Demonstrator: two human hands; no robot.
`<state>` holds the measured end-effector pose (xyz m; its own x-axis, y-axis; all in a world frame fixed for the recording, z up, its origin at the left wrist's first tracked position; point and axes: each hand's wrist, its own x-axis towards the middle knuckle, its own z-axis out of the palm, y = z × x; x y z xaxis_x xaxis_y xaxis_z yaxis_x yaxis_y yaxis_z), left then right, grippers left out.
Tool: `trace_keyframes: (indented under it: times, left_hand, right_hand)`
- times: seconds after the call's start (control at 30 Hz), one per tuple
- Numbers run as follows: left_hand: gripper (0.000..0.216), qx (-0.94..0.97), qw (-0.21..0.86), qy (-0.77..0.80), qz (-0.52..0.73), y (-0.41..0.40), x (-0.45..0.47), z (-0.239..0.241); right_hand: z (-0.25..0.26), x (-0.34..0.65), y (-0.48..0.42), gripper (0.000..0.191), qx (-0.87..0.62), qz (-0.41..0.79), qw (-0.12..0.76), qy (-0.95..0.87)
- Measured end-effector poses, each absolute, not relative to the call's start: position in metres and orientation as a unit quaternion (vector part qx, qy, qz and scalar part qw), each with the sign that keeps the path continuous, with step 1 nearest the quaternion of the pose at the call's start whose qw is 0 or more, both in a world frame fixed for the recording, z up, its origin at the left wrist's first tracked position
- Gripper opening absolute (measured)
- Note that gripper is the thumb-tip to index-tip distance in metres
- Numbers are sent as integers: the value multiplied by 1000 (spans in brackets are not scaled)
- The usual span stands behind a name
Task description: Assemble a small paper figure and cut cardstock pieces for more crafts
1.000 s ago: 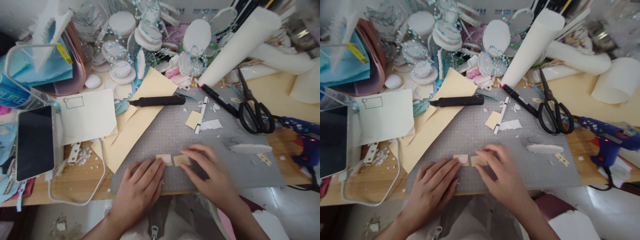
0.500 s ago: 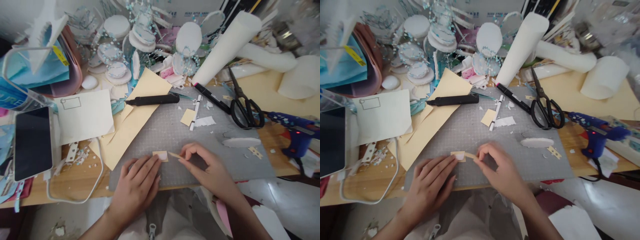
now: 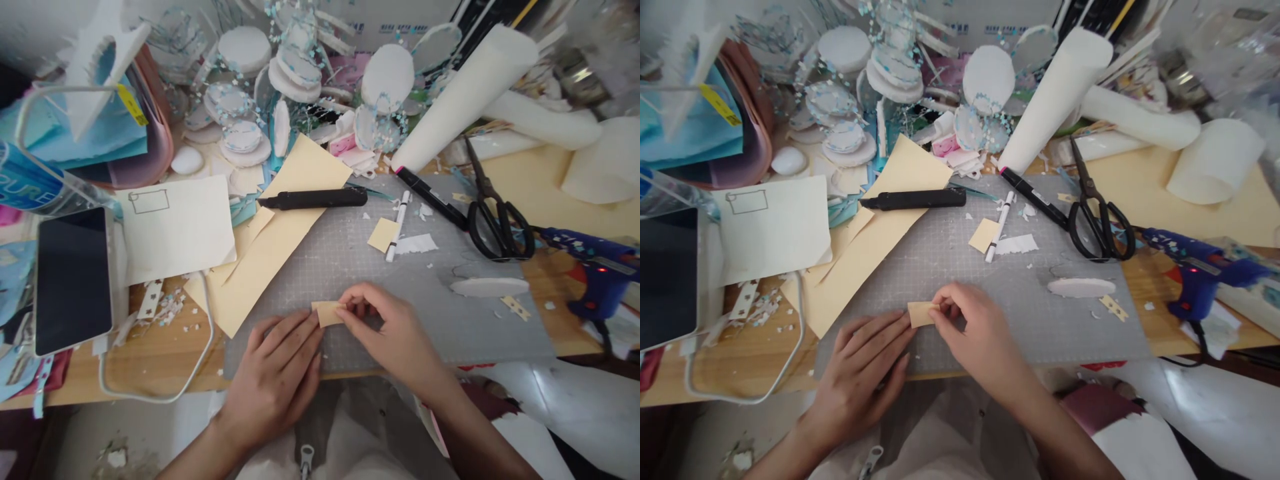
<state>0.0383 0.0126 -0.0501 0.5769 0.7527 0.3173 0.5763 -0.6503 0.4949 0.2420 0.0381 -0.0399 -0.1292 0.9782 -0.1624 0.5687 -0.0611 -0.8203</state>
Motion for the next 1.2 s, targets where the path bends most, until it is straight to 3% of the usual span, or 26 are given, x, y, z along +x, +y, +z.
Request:
trace_keyframes:
  times: [0.3, 0.63, 1.2]
  left_hand:
    - [40, 854, 152, 397, 299, 8, 34, -57]
    - [38, 859, 162, 412, 258, 12, 39, -51]
    - [32, 869, 109, 416, 245, 12, 42, -52]
  right_hand:
    - [-35, 235, 42, 9, -614, 391, 228, -646]
    - [-39, 242, 38, 16, -593, 390, 230, -666]
    - [-31, 234, 32, 10, -549, 317, 195, -748]
